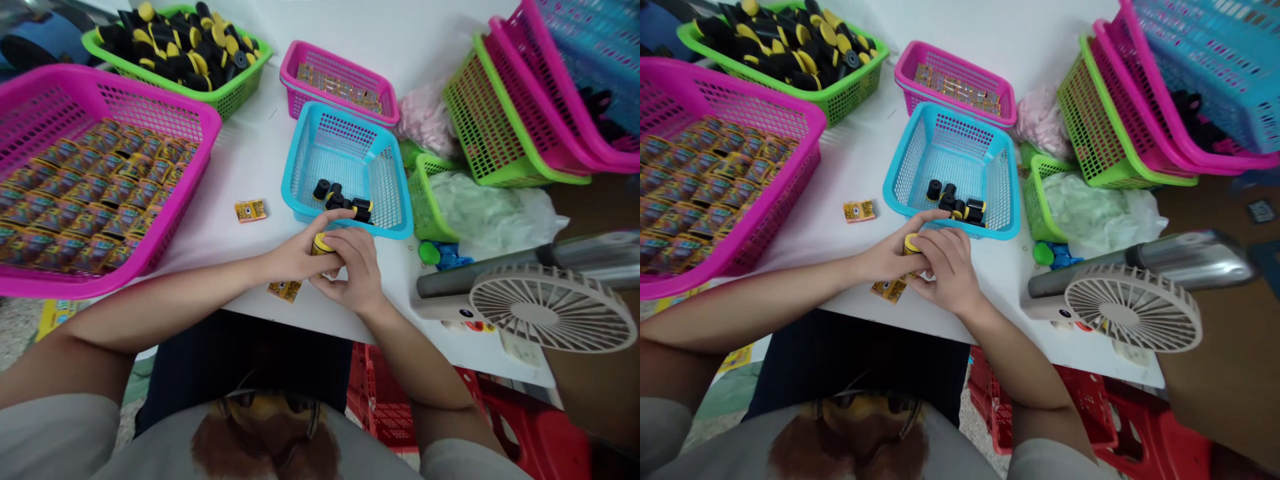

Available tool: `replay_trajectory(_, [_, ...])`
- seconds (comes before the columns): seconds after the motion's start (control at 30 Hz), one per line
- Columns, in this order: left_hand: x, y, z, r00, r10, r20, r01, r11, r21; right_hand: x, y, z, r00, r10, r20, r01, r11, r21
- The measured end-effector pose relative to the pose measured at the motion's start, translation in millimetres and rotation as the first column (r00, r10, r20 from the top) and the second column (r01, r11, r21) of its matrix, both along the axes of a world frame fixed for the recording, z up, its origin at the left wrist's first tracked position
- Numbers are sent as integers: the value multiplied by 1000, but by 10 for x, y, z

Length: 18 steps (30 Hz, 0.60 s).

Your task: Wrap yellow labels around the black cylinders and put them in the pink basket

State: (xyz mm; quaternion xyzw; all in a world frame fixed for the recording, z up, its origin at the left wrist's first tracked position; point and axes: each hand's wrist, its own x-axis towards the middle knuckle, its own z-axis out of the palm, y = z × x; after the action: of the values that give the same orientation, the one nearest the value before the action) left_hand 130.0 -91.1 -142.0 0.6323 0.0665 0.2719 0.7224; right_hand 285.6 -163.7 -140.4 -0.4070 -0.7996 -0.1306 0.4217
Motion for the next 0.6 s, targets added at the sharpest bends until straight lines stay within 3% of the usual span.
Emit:
replay_trajectory(0.17, [-26,39,-3,991,-127,33,128,991,-35,-6,4,23,1000,-3,11,2,999,45])
replay_trajectory(0.3, [-33,51,-11,993,-120,-9,120,993,10,23,10,4,997,-21,71,10,988,151])
replay_trajectory(0.4, [-24,49,-34,998,3,-65,4,994,108,72,18,-46,983,-68,172,33,980,194])
replay_trajectory(0.5, [-3,33,-63,977,203,-63,-187,962,201,111,45,-79,966,-119,229,78,980,181])
replay_trajectory(0.6, [4,17,-75,959,276,-69,-257,945,204,133,84,-79,984,-29,174,-7,978,206])
